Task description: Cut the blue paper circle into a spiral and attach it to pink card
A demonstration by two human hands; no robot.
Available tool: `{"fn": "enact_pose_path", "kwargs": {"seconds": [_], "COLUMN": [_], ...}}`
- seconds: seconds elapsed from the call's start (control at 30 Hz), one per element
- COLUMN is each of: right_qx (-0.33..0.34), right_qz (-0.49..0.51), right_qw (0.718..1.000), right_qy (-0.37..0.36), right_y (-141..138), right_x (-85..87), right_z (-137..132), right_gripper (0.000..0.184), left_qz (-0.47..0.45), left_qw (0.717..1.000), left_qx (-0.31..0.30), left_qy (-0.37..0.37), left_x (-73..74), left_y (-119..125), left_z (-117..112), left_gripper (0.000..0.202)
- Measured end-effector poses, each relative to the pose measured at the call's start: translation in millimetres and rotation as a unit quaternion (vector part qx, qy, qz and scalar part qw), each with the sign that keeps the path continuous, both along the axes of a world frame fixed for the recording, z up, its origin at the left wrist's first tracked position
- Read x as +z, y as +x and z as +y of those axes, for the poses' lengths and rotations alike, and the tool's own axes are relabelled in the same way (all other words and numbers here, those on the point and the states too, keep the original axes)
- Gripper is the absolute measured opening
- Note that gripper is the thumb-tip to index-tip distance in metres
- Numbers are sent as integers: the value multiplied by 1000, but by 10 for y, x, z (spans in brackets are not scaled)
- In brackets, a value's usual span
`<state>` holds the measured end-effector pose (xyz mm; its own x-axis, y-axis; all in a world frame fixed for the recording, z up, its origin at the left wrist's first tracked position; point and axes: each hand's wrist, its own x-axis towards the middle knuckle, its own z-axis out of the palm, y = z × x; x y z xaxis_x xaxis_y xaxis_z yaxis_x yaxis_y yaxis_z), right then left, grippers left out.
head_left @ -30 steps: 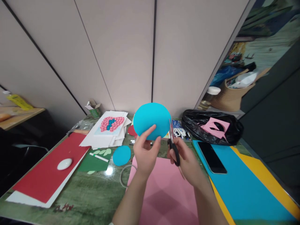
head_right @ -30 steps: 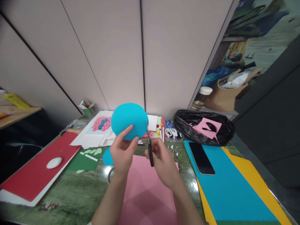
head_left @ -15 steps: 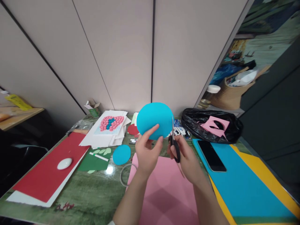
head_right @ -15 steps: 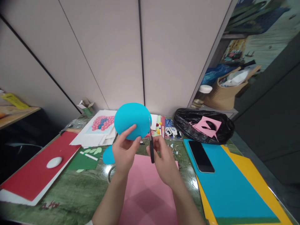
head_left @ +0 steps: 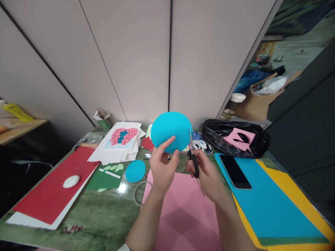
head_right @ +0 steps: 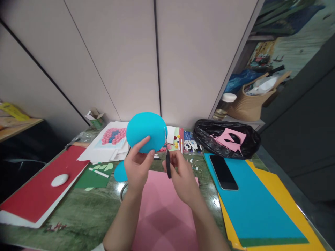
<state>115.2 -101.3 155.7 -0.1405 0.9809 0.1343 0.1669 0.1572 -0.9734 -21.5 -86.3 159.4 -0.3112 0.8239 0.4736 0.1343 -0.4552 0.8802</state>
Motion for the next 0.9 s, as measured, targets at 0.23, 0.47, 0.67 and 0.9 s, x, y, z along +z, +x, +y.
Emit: {"fn": "enact_pose_path", "kwargs": {"seconds": [0.23,0.47,0.67,0.9], "right_qx": [8,12,13,17], "right_qz": [3,11,3,-16], "right_qw": [1000,1000,1000,999], "right_qy": [6,-2,-23,-22], "right_y": [21,10,36,81], "right_x": [-8,14,49,30], "right_z": [-1,0,-5,7], "right_gripper": [14,10,8,9], "left_qz": [-12,-28,-39,-49], "left_qw": [1000,1000,999,999], "left_qx": [0,-5,-3,-8], "left_qy": [16,10,4,7], "left_x": [-6,31,37,2], "left_y": [-5,-4,-18,-53], "left_z": [19,17,22,34], "left_gripper": [33,32,33,33]}}
